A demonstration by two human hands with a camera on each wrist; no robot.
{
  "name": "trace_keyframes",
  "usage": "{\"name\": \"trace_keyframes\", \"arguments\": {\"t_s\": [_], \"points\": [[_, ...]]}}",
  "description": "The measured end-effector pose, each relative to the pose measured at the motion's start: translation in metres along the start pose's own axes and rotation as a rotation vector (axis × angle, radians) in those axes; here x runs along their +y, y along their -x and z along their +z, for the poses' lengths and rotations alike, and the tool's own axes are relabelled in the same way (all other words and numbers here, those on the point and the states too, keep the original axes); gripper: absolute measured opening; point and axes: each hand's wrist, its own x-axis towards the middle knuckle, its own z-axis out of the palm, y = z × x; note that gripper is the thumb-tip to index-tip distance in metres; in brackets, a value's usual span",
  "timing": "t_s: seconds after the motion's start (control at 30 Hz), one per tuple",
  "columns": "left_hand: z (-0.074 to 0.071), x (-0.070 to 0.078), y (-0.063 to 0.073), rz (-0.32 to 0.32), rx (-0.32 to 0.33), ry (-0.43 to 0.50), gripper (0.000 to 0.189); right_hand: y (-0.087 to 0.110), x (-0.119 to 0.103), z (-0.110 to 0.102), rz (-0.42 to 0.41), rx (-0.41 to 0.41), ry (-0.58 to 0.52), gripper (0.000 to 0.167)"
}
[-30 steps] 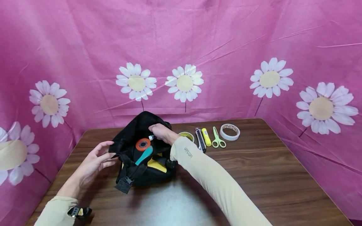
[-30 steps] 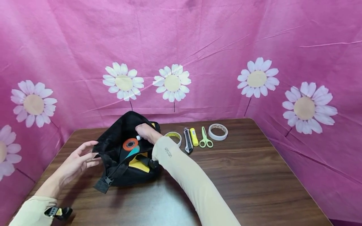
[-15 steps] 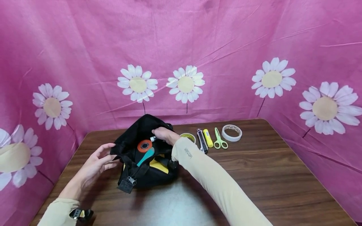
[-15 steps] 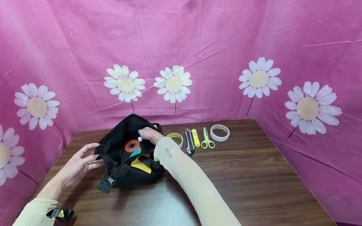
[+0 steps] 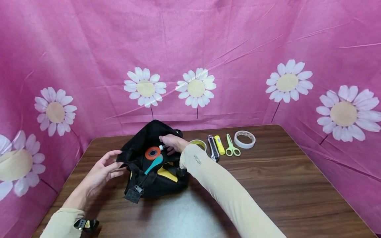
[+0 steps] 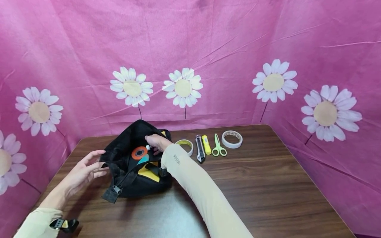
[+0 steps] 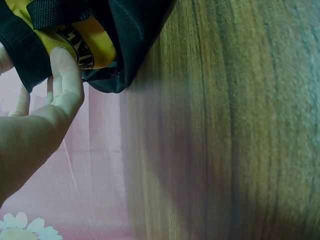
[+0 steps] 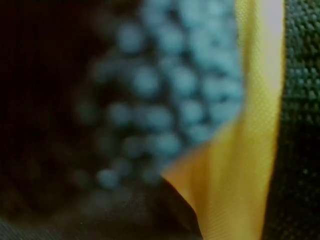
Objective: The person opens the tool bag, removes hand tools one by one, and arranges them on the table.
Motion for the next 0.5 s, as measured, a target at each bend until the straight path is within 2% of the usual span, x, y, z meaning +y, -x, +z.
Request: {"name": "trace_keyframes", "arguments": {"t_s": [0.37, 0.5], "points": [[0.0016, 0.0003, -0.0004, -0.001, -0.008, 0.008, 0.033, -0.0005, 0.0006, -0.0012, 0.002, -0.031, 0.102, 0.046], [0.0019, 0.0002, 0.0003, -0.011, 0.006, 0.002, 0.032, -0.0022, 0.0035, 0.0000, -0.036, -0.035, 0.122, 0.041]]}}
